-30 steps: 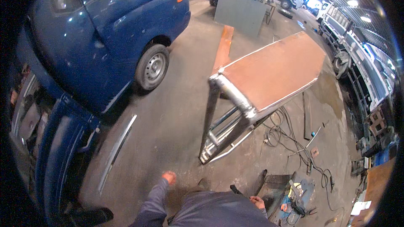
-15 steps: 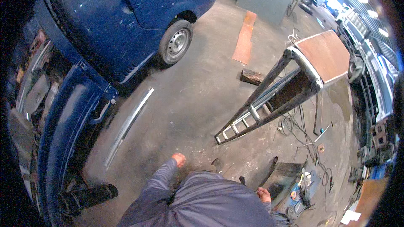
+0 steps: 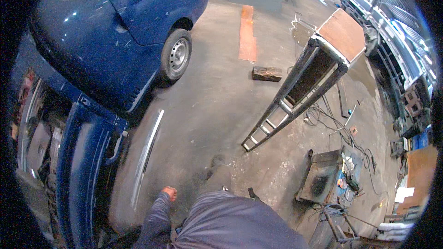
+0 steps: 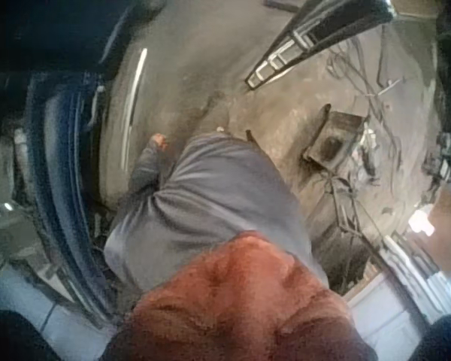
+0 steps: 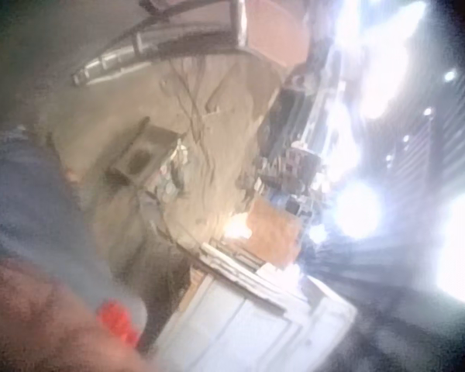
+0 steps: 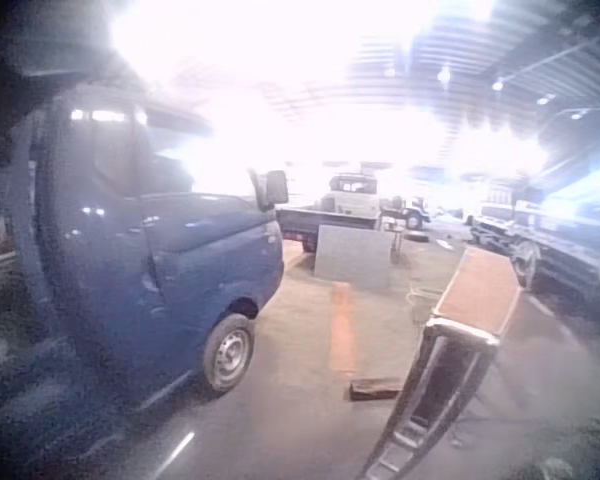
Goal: The person walks through a workshop, picks up a metal frame with a wooden panel, and uses a handheld angle grinder to grind the metal edges. Sparks are visible during grinding. The person repositions the frame and continues grinding along different sections.
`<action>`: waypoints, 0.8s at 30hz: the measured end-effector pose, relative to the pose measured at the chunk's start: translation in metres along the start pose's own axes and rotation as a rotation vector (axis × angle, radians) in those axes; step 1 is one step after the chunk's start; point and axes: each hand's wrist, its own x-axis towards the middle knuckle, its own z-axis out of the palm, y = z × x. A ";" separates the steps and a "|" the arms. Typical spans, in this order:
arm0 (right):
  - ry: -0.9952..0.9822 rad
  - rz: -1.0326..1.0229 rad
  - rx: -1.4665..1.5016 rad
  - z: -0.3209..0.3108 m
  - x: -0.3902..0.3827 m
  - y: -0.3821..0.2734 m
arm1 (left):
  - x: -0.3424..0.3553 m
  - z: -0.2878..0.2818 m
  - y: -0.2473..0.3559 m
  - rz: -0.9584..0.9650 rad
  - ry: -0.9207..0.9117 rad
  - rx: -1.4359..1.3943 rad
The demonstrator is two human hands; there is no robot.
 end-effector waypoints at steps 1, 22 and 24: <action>-0.007 0.009 -0.031 0.003 0.001 -0.001 | -0.001 0.010 0.009 0.037 0.033 0.073; -0.034 -0.013 -0.214 0.273 0.266 -0.347 | 0.020 -0.144 0.258 0.040 0.168 0.050; -0.040 0.020 -0.156 0.276 0.278 -0.384 | 0.035 -0.135 0.302 0.043 0.170 0.123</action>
